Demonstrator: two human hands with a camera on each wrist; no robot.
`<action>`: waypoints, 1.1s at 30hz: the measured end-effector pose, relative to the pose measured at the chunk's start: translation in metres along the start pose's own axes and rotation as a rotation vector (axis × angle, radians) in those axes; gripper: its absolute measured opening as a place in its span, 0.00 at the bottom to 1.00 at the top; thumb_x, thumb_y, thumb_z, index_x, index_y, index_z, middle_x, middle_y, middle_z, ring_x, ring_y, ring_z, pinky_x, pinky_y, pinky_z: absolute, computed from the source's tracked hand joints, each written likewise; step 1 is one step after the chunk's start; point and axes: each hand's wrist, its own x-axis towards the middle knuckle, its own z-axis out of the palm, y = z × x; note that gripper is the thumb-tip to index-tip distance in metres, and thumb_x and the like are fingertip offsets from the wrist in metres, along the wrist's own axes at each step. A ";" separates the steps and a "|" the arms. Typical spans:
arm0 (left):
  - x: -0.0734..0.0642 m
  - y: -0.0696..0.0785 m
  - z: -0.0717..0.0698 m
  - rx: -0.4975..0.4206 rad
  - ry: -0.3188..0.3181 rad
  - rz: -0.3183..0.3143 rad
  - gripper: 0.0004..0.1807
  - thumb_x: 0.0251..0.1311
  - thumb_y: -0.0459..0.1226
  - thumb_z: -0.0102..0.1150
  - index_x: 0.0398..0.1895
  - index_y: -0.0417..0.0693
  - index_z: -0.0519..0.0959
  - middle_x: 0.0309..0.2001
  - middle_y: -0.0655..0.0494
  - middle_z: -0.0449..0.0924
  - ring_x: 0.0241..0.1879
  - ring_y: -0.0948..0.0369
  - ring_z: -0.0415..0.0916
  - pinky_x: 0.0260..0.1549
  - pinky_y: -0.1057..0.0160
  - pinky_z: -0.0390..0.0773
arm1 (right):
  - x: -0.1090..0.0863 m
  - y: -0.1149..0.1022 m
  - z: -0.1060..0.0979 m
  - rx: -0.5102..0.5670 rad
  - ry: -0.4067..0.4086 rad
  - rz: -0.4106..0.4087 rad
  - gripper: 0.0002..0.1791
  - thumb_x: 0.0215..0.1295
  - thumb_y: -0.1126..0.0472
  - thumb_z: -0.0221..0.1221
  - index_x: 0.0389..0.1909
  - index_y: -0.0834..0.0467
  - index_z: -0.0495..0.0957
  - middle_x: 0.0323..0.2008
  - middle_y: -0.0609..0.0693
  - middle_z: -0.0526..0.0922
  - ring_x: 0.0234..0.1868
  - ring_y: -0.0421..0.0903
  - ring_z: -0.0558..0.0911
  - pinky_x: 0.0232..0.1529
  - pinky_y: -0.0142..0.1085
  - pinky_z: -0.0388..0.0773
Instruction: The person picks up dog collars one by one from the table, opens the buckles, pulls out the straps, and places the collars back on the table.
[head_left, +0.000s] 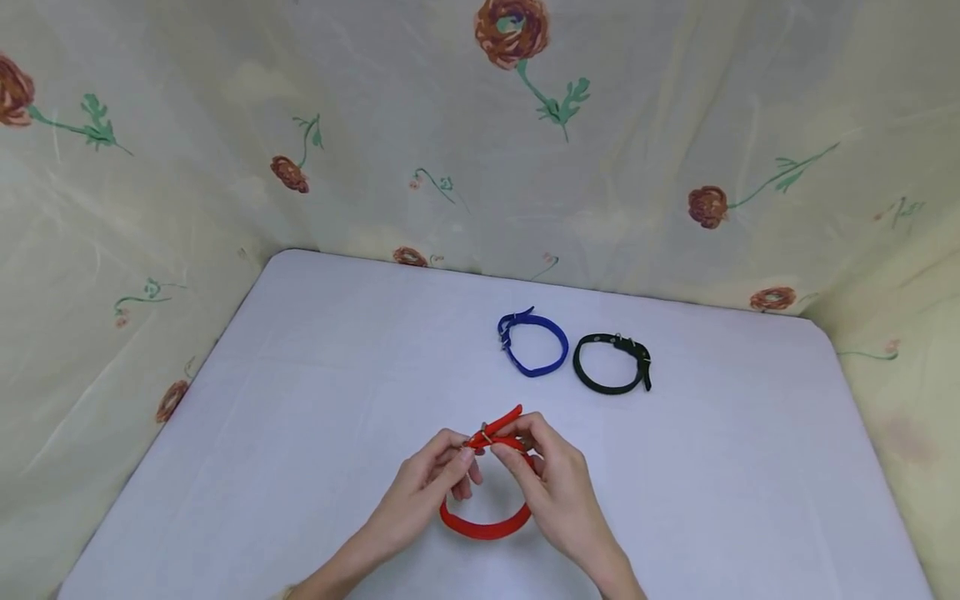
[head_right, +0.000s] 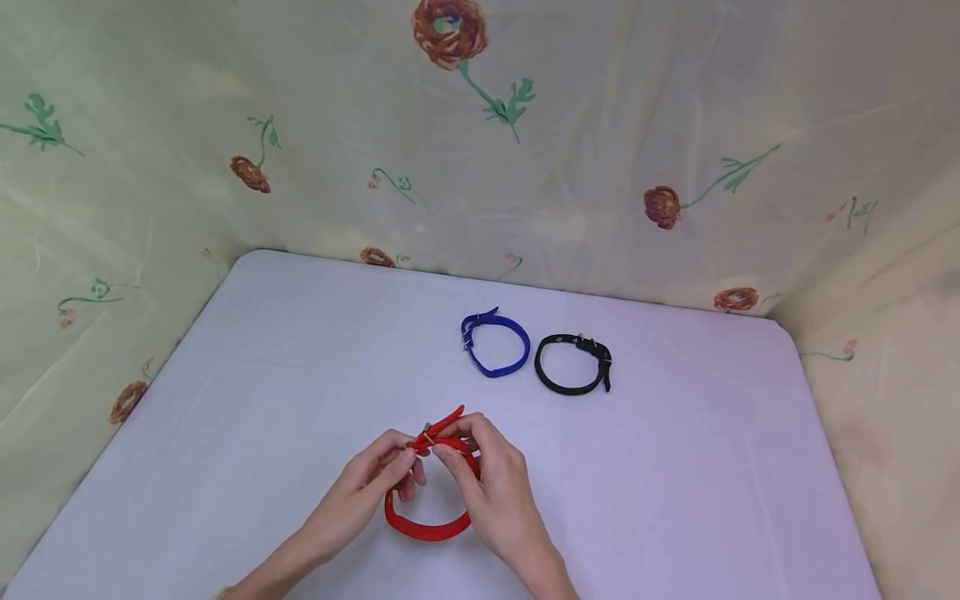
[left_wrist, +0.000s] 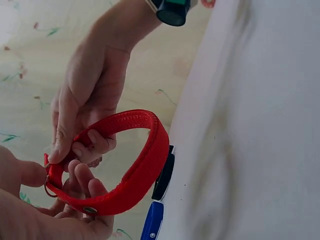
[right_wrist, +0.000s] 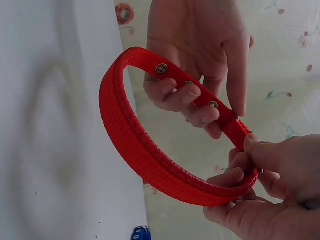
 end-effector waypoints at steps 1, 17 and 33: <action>0.000 0.000 0.000 -0.008 0.001 0.003 0.16 0.84 0.46 0.52 0.60 0.45 0.76 0.46 0.43 0.85 0.37 0.62 0.79 0.41 0.66 0.82 | 0.000 0.000 0.000 0.001 -0.004 0.001 0.12 0.72 0.64 0.68 0.53 0.52 0.81 0.48 0.46 0.90 0.47 0.42 0.88 0.47 0.30 0.88; 0.003 0.000 0.002 -0.003 0.140 -0.120 0.14 0.75 0.51 0.64 0.47 0.51 0.78 0.23 0.57 0.70 0.25 0.63 0.67 0.26 0.68 0.66 | -0.001 0.000 0.001 0.039 0.014 -0.020 0.13 0.73 0.64 0.67 0.54 0.52 0.79 0.49 0.47 0.89 0.46 0.41 0.88 0.47 0.31 0.89; -0.001 0.001 -0.001 0.035 -0.018 0.022 0.17 0.82 0.46 0.55 0.64 0.49 0.72 0.47 0.36 0.83 0.33 0.60 0.77 0.36 0.66 0.80 | -0.003 -0.001 -0.002 0.011 -0.006 -0.017 0.13 0.72 0.65 0.68 0.53 0.52 0.81 0.47 0.46 0.89 0.45 0.44 0.87 0.46 0.27 0.87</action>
